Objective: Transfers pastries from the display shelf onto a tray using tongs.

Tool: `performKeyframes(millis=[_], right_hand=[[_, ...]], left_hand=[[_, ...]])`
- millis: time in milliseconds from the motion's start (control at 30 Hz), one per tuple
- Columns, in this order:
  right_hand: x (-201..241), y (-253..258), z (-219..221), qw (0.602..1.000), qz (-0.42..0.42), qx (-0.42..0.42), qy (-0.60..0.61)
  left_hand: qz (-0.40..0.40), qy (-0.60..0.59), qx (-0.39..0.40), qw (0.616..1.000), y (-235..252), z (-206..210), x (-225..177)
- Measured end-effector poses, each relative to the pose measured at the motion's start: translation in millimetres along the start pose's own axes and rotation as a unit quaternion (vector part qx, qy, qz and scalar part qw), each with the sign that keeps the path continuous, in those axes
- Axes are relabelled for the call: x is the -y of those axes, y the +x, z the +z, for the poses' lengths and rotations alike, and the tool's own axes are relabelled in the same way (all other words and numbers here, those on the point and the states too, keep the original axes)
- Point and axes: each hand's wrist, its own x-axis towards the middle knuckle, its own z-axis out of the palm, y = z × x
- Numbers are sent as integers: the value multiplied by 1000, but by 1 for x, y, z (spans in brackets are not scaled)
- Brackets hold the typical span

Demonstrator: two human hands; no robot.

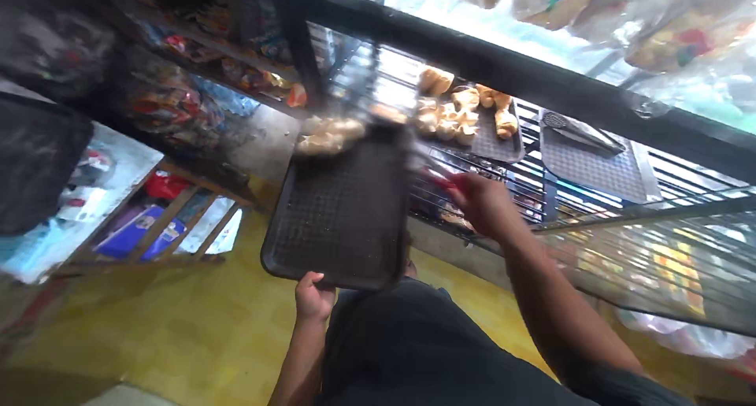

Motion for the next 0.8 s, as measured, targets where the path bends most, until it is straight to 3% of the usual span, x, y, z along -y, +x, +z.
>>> performKeyframes(millis=[133,300,467,567,633,800], right_hand=[[27,56,64,998,-66,6,8],[34,88,81,995,-92,-24,-4],[5,36,33,997,-56,-23,42],[-38,-9,-9,992,-25,-110,52],[-67,-28,-36,987,43,-152,21],[-133,-9,-49,970,162,-177,-30]], left_hand=[[1,1,0,1000,-4,-2,-4],[17,11,19,1000,-4,-9,-5],[23,2,37,999,5,-7,-2],[20,6,37,999,11,-6,-3],[17,14,41,999,13,-6,-3],[21,25,55,998,18,-2,-3]])
